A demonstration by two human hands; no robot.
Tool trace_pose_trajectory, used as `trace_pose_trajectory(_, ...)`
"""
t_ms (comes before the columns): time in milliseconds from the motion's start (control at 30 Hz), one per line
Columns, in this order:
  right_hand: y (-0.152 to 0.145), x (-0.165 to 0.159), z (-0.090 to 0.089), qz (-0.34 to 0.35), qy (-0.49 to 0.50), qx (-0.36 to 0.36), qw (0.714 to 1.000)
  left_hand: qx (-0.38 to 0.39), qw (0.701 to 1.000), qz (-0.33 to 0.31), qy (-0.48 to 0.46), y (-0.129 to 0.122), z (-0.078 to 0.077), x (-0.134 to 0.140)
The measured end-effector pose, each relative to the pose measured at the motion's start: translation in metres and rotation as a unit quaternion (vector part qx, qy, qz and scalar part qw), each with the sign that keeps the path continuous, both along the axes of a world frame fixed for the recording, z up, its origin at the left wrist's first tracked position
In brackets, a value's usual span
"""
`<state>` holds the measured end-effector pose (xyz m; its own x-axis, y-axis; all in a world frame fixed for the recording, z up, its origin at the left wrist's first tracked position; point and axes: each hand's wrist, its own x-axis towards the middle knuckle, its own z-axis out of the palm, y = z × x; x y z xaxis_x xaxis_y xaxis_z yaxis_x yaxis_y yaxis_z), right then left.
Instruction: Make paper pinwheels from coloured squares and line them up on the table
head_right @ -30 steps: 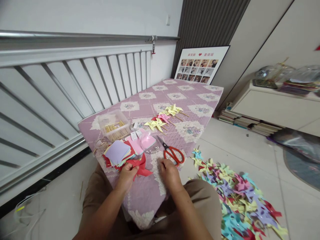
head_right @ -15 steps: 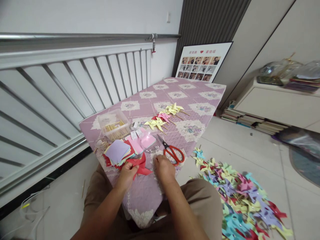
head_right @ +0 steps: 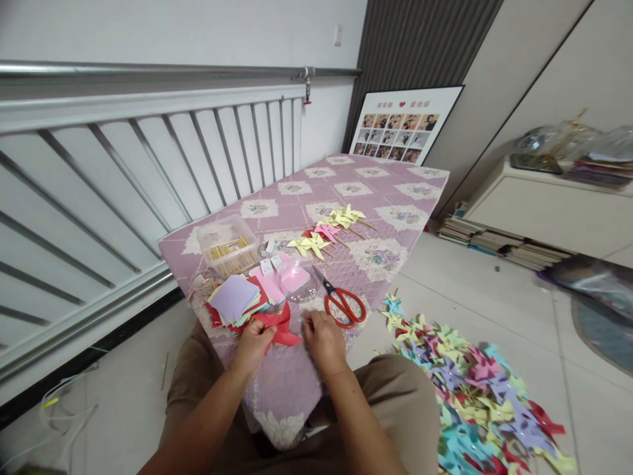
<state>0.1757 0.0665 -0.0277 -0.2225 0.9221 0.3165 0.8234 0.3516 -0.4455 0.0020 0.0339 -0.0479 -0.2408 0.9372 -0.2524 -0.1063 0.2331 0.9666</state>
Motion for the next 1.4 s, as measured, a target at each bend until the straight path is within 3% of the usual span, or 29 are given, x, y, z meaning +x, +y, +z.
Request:
trace_pose_trajectory(333,0.003,0.001,-0.002,-0.021,0.016,0.002,1.0,0.004,1.0,-0.007,0.016,0.0,-0.001,-0.001)
trace_pose_trajectory(833,0.001,-0.003,0.004,0.013,-0.001,0.014,1.0,0.013,1.0,-0.002,0.007,0.0,0.0,-0.001)
trace_pose_trajectory(1400,-0.001,0.001,-0.007,0.036,-0.026,0.029,0.999,-0.004,1.0,0.003,-0.001,0.0,0.008,-0.001)
